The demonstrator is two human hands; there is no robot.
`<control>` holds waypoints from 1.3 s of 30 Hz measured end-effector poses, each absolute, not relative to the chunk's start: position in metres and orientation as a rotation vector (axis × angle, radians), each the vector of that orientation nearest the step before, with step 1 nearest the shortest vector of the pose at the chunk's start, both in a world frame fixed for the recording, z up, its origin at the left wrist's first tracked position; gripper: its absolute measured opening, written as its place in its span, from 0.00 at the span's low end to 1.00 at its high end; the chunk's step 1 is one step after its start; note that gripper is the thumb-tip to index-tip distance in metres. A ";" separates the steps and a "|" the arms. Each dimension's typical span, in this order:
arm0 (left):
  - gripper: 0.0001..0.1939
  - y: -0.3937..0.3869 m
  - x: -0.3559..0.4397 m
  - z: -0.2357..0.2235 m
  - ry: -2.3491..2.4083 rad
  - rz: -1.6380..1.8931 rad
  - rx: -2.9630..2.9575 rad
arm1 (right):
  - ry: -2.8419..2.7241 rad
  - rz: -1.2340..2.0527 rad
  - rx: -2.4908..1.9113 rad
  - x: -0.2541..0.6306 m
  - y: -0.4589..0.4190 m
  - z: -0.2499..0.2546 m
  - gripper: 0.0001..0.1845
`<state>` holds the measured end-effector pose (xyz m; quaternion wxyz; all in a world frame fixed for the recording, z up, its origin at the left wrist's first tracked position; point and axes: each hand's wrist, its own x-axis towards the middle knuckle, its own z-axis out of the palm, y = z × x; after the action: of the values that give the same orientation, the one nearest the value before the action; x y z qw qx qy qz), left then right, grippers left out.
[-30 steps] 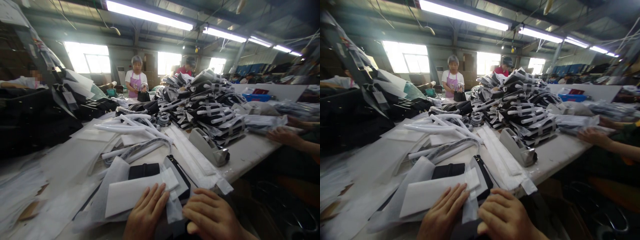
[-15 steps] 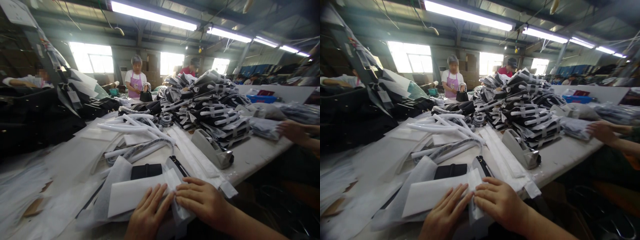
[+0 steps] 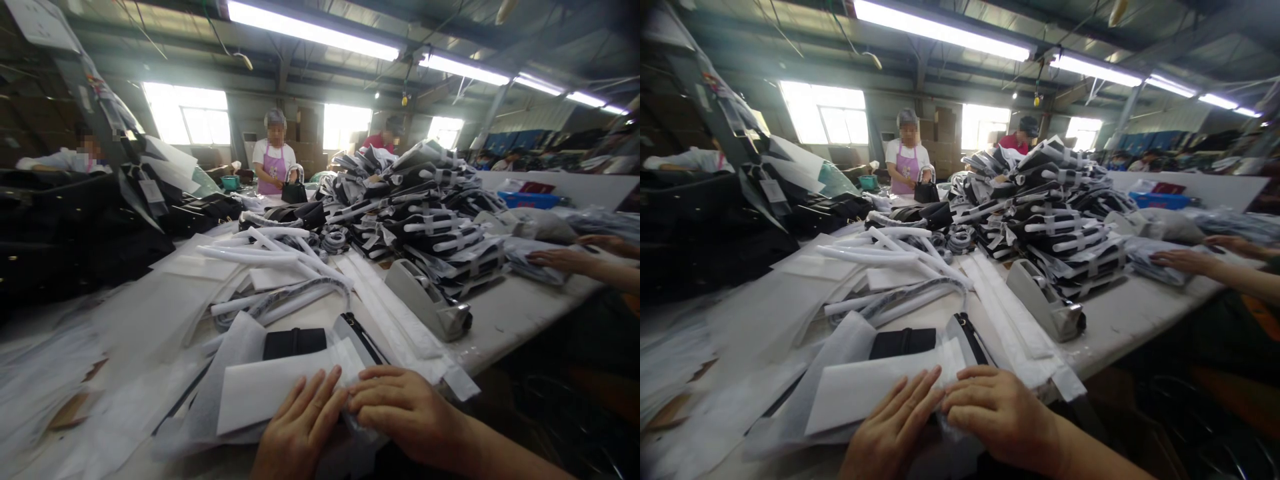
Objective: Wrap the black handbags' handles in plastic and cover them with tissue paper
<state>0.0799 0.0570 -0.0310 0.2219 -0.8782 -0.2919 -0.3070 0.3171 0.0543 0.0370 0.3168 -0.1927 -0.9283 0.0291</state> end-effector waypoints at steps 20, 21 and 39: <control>0.21 0.059 0.083 -0.033 -0.925 -1.007 -2.387 | -2.472 0.060 -0.635 0.319 0.059 0.040 0.10; 0.21 0.059 0.082 -0.033 -0.915 -1.008 -2.392 | -2.489 0.114 -0.637 0.321 0.056 0.043 0.10; 0.20 0.062 0.080 -0.032 -0.836 -0.945 -2.464 | -2.393 -0.191 -0.603 0.322 0.053 0.036 0.09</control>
<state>0.0800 0.0621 -0.0322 0.1857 -0.8746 -0.2967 -0.3356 0.3217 0.0535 0.0361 0.3270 -0.2304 -0.9136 -0.0730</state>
